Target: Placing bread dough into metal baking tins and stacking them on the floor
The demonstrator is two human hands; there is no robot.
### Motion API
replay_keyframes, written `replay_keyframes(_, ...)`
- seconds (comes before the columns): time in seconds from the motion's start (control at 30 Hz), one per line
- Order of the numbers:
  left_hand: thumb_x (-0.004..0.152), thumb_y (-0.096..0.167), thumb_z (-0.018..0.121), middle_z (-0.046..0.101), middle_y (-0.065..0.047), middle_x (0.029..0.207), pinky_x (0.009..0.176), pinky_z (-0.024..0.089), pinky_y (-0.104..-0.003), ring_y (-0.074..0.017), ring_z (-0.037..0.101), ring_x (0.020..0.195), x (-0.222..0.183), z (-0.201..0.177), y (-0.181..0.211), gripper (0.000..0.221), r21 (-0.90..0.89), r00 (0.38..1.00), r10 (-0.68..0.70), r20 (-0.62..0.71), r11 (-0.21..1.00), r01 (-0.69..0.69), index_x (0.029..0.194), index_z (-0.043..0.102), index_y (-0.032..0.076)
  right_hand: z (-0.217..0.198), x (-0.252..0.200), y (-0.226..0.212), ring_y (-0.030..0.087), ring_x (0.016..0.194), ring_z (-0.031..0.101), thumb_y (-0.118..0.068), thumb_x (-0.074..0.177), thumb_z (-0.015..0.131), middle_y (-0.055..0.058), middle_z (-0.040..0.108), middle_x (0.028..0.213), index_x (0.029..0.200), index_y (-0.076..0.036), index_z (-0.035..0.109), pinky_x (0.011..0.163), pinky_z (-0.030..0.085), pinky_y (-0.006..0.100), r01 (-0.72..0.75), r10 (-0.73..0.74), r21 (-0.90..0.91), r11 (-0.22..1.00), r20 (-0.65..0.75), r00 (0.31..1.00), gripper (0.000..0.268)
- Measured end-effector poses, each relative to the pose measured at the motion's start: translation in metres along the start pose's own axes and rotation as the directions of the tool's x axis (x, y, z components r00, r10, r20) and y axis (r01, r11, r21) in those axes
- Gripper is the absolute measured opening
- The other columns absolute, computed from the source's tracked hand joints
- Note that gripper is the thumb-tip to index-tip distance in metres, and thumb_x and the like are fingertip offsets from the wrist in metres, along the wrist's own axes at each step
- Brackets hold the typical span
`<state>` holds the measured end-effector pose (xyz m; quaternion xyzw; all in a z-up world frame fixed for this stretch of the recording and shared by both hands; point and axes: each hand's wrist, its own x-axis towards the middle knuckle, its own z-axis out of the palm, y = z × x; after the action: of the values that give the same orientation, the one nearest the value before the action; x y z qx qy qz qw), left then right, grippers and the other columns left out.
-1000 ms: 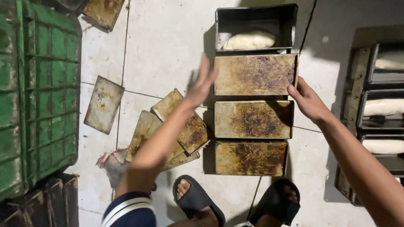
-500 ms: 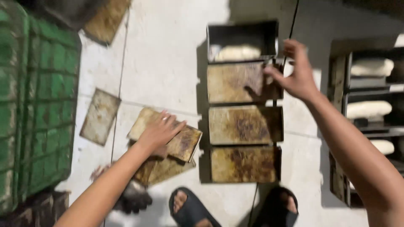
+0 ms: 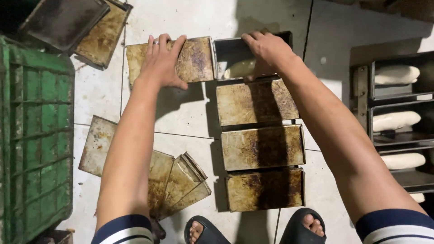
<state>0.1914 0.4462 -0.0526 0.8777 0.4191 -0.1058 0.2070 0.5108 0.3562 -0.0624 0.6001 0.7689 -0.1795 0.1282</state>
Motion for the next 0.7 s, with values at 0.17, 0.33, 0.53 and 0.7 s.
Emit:
replay_keyframes(0.17, 0.042, 0.039, 0.101, 0.026, -0.024, 0.154, 0.122, 0.006, -0.060, -0.0552, 0.020, 0.144, -0.001, -0.001, -0.001, 0.143, -0.085, 0.993, -0.027, 0.117, 0.996, 0.037, 0.162, 0.023, 0.028, 0.019, 0.006, 0.013, 0.040, 0.102, 0.068, -0.065, 0.042, 0.098, 0.022, 0.061, 0.137, 0.154, -0.002, 0.046, 0.089, 0.059, 0.049, 0.046, -0.041, 0.044, 0.998, -0.114, 0.993, 0.138)
replay_keyframes(0.33, 0.042, 0.037, 0.101, 0.024, -0.019, 0.159, 0.122, 0.006, -0.060, -0.0509, 0.015, 0.147, 0.009, 0.000, 0.013, 0.143, -0.122, 0.989, -0.043, 0.143, 0.991, 0.061, 0.161, 0.022, 0.035, 0.009, 0.004, 0.007, 0.038, 0.107, 0.064, -0.056, 0.041, 0.101, 0.019, 0.062, 0.132, 0.152, -0.004, 0.046, 0.092, 0.058, 0.050, 0.044, -0.038, 0.065, 0.997, -0.083, 0.996, 0.134)
replay_keyframes(0.53, 0.045, 0.033, 0.100, 0.025, -0.017, 0.160, 0.119, 0.019, -0.065, -0.0482, 0.018, 0.146, 0.021, -0.011, 0.034, 0.139, -0.041, 0.980, -0.078, 0.182, 0.995, 0.087, 0.160, 0.022, 0.043, 0.004, 0.000, 0.004, 0.041, 0.116, 0.059, -0.057, 0.039, 0.101, 0.019, 0.059, 0.138, 0.155, -0.003, 0.043, 0.100, 0.053, 0.052, 0.030, -0.024, 0.102, 0.994, -0.064, 0.998, 0.140)
replay_keyframes(0.7, 0.041, 0.044, 0.101, 0.034, -0.021, 0.150, 0.116, 0.029, -0.058, -0.0445, 0.036, 0.133, 0.026, 0.002, 0.025, 0.143, 0.017, 0.992, -0.032, 0.124, 0.999, 0.030, 0.162, 0.026, 0.037, 0.003, -0.002, 0.003, 0.040, 0.118, 0.058, -0.053, 0.040, 0.102, 0.018, 0.059, 0.140, 0.152, -0.001, 0.047, 0.100, 0.050, 0.050, 0.036, -0.023, 0.115, 0.993, -0.112, 0.993, 0.134)
